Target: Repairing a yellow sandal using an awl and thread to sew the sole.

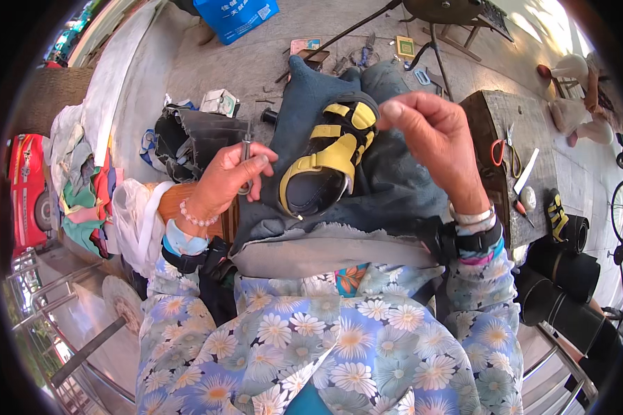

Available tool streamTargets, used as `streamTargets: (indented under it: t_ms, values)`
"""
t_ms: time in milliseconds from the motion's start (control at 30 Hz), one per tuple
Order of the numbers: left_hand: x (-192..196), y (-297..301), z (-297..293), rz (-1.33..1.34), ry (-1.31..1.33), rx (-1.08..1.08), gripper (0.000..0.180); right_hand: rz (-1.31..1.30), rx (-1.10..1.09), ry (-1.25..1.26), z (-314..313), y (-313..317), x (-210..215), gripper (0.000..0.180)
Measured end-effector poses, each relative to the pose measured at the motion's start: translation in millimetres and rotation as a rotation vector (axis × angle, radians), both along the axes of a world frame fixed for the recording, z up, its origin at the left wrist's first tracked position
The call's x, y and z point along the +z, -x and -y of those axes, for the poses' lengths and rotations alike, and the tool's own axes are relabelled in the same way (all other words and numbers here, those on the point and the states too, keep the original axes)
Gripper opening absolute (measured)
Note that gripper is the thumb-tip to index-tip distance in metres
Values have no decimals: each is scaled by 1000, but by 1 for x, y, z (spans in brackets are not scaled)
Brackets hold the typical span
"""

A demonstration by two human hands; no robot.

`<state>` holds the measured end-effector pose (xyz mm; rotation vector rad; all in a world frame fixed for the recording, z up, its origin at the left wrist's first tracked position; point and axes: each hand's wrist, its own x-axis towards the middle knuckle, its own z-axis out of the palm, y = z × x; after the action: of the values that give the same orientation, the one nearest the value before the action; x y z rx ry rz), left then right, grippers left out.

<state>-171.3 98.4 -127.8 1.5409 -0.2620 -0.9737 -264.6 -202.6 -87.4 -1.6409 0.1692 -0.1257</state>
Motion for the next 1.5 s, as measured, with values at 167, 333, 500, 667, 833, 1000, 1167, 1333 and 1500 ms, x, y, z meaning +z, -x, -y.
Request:
streamTargets:
  t_ms: [167, 333, 500, 667, 833, 1000, 1167, 1333, 1500]
  values:
    - [6, 8, 14, 82, -133, -107, 22, -104, 455, -101, -33, 47, 12, 20]
    - [7, 12, 16, 100, -69, -107, 26, -481, 499, -259, -51, 55, 9, 43]
    - [14, 23, 21, 101, -67, -95, 28, -624, 476, -720, -49, 56, -7, 53]
    - [21, 32, 26, 104, -88, -69, 31, -591, 315, -880, -59, 58, -15, 40]
    - [16, 38, 27, 145, -31, -24, 31, -591, 212, -957, -69, 55, -20, 29]
    - [21, 41, 31, 108, 20, 75, 32, -502, 233, -890, -67, 42, -23, 22]
    - [11, 41, 42, 63, 85, 176, 33, -505, 142, -590, -62, 27, -26, 19]
    - [8, 36, 46, -15, 31, 99, 31, -481, 90, -590, -61, 31, -37, 24]
    - [10, 33, 52, -20, 46, 60, 31, -424, 97, -815, -57, 36, -36, 27]
